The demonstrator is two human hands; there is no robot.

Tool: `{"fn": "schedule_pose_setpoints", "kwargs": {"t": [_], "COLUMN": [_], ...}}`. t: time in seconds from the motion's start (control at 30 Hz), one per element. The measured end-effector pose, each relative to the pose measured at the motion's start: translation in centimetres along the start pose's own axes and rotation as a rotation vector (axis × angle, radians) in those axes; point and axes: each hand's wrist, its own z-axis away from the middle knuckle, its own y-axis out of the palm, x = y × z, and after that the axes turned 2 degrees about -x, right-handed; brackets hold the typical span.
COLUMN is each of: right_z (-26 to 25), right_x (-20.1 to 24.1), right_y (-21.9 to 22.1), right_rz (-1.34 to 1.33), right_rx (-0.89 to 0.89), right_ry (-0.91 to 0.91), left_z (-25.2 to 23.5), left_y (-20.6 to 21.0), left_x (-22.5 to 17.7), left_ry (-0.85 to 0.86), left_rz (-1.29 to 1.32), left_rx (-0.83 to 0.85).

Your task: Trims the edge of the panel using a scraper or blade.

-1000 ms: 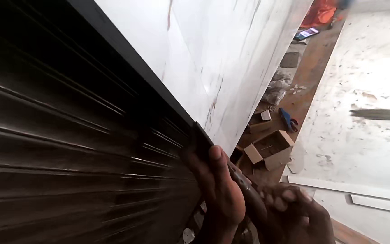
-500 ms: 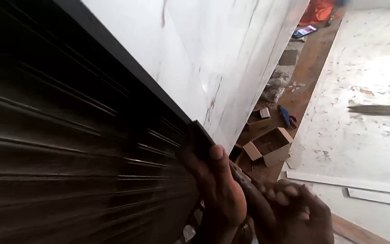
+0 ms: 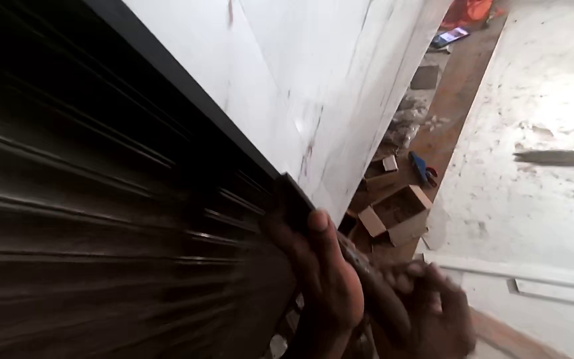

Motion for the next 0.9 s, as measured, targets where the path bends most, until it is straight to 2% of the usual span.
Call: {"fn": "schedule_pose_setpoints", "kwargs": {"t": [0.07,0.17,0.3,0.37,0.47,0.53,0.63,0.73,0.87,0.9], "right_z": [-0.6,-0.9,-0.8,-1.0,-0.7,-0.4,0.0,-0.7,-0.6,-1.2], "right_x": [-0.2,0.4,0.6,0.8,1.4,1.3,0.5,1.3,1.0,0.7], "right_y": [0.0,-0.4,0.3,0.5,-0.8,-1.0,0.1,-1.8,0.7,0.8], "right_rz": [-0.010,0.021,0.008,-0.021,0.071,0.121,0.050,0.117,0.120,0.165], "right_rx": [0.094,0.116,0.060,0.083,0.109,0.066,-0.014,0.046,0.032,0.090], "right_ry": [0.046,0.068,0.053,0.030,-0.024,-0.060,-0.047,-0.086,-0.045,-0.040], "left_z": [-0.5,-0.3,-0.1,-0.3,-0.2,-0.5,-0.1,-0.5,-0.5,-1.0], "left_y": [-0.1,0.0,0.1,0.3,0.6,0.6,0.4,0.2,0.3,0.4], "left_x": [0.3,0.4,0.3,0.1,0.0,-0.2,-0.4,-0.3,-0.6,-0.4], "left_ry": [0.027,0.024,0.008,0.009,0.001,-0.002,-0.032,-0.011,-0.024,-0.001], "left_rz": [0.011,0.018,0.044,0.056,0.062,0.038,-0.001,-0.014,-0.005,-0.002], "left_rx": [-0.004,0.009,0.024,0.012,0.003,0.003,0.005,-0.002,0.024,0.029]}}
